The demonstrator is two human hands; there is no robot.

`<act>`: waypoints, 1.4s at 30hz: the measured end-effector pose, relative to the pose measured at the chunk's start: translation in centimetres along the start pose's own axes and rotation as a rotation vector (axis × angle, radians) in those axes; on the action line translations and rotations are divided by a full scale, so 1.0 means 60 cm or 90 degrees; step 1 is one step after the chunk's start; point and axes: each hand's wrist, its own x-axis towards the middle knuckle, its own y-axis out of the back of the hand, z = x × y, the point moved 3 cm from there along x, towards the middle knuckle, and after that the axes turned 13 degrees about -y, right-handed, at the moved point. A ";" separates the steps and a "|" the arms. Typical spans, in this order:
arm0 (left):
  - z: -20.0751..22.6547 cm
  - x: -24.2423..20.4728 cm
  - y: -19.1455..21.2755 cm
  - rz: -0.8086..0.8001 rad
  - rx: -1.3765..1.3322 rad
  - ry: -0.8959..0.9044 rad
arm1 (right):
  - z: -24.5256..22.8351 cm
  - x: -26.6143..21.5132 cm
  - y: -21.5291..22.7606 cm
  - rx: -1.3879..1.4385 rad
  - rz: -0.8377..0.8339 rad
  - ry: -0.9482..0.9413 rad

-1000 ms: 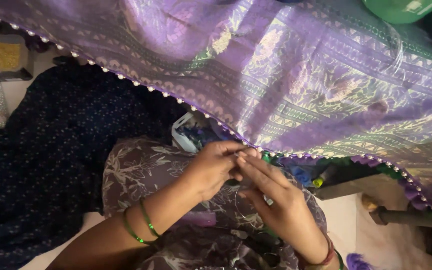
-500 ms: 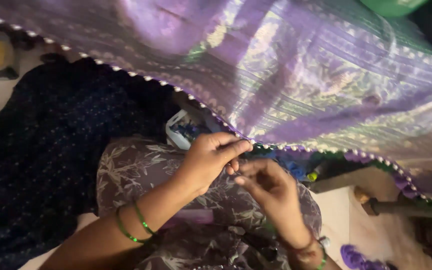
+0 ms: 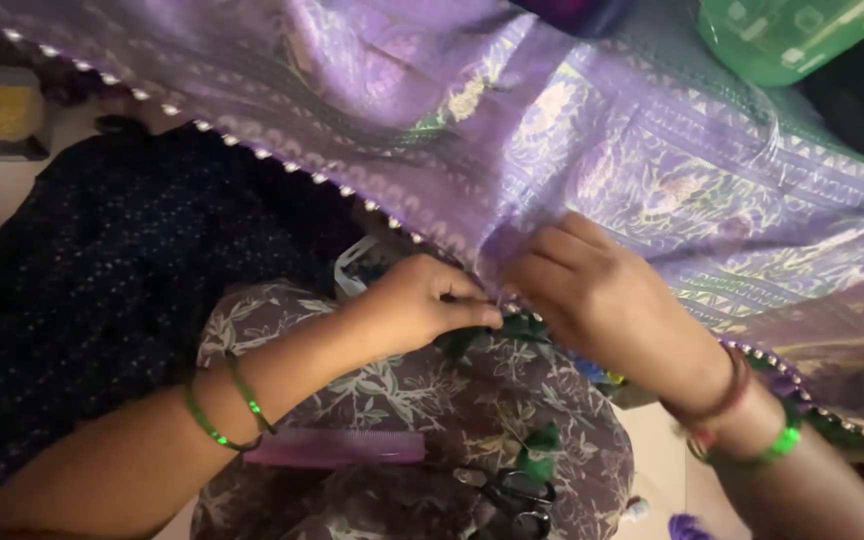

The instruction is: The recorder is attaching decorative green fabric and purple pom-pom fringe to the edge of a purple patterned textile.

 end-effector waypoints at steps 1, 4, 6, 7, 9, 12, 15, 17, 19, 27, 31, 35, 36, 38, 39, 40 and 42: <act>-0.012 -0.001 -0.001 0.035 0.016 -0.041 | -0.002 0.017 -0.003 0.006 -0.021 0.056; -0.027 -0.013 -0.017 0.121 0.013 -0.089 | -0.007 0.044 -0.019 0.015 -0.045 0.136; -0.024 -0.022 -0.023 0.168 0.023 -0.109 | -0.012 0.056 -0.028 -0.007 -0.063 0.134; -0.023 -0.028 -0.028 0.208 0.031 -0.127 | -0.014 0.059 -0.034 -0.027 -0.082 0.124; -0.012 -0.026 -0.026 0.254 0.039 -0.109 | -0.010 0.065 -0.048 -0.071 -0.099 0.081; 0.015 -0.033 -0.019 0.324 0.132 -0.125 | 0.002 0.069 -0.068 -0.147 -0.119 0.004; 0.069 -0.042 -0.012 0.334 0.360 -0.263 | 0.011 0.068 -0.072 -0.189 -0.131 -0.042; 0.087 -0.044 -0.020 0.313 0.497 -0.364 | 0.008 0.058 -0.064 -0.198 -0.141 -0.060; 0.070 -0.040 -0.027 0.334 0.435 -0.342 | -0.006 0.043 -0.037 -0.065 -0.026 -0.037; -0.061 -0.042 -0.047 0.232 -0.357 0.045 | 0.014 -0.084 -0.110 0.265 0.044 -0.348; -0.050 -0.045 -0.045 0.272 -0.392 0.020 | 0.027 -0.109 -0.101 0.234 0.075 -0.334; -0.003 -0.052 -0.029 0.288 -0.233 -0.022 | 0.009 -0.108 -0.081 0.148 0.036 -0.178; 0.011 -0.052 -0.022 0.304 -0.091 -0.080 | -0.001 -0.098 -0.070 0.122 0.029 -0.118; 0.026 -0.054 -0.016 0.311 0.054 -0.137 | -0.019 -0.067 -0.046 0.096 0.026 -0.065; 0.034 -0.055 -0.015 0.323 0.148 -0.190 | -0.031 -0.047 -0.030 0.058 0.036 -0.021; 0.041 -0.057 -0.015 0.334 0.242 -0.243 | -0.042 -0.026 -0.015 0.019 0.045 0.023; 0.051 -0.061 -0.016 0.338 0.304 -0.264 | -0.041 0.013 -0.028 -0.014 0.021 0.022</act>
